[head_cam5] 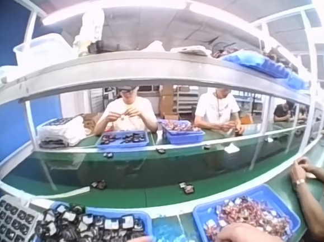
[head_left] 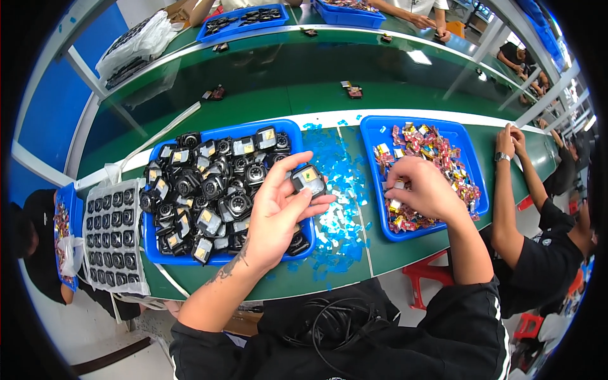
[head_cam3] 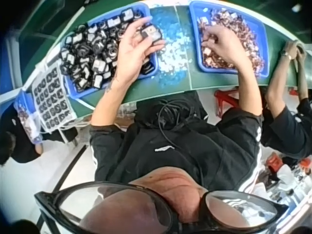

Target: The user is seen assembling small electronic components, specifically inserting small pieces into a plastic casing.

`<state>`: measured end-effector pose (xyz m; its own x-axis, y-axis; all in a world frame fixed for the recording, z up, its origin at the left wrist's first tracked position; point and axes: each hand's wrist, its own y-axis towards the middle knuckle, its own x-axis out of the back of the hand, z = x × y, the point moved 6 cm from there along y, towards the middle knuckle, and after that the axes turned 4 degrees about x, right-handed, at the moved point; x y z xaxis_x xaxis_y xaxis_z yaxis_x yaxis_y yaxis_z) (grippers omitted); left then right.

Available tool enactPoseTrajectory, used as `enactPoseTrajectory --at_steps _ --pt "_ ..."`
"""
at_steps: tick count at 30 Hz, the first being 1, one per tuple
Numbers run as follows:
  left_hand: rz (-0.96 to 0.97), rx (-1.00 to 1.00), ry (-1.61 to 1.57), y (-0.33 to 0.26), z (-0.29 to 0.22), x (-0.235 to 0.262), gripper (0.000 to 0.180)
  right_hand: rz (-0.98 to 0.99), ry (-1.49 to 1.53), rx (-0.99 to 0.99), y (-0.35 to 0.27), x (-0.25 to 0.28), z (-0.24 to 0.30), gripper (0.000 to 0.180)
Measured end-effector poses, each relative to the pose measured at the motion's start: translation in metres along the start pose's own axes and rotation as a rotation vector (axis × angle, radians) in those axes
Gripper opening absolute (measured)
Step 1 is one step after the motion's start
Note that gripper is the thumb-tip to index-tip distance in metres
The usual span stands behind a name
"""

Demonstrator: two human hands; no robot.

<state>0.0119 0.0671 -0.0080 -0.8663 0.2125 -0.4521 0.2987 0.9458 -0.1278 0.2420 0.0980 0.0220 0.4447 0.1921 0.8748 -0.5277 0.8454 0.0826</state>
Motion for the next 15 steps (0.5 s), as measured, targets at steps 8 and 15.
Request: enactPoseTrajectory --at_steps 8,15 --pt "0.119 -0.041 0.263 -0.002 0.007 -0.006 0.021 -0.490 0.686 -0.283 -0.033 0.008 -0.031 0.010" --pt "0.120 -0.064 0.359 -0.002 0.006 -0.008 0.022 -0.570 0.576 -0.274 -0.040 0.031 -0.051 0.008"
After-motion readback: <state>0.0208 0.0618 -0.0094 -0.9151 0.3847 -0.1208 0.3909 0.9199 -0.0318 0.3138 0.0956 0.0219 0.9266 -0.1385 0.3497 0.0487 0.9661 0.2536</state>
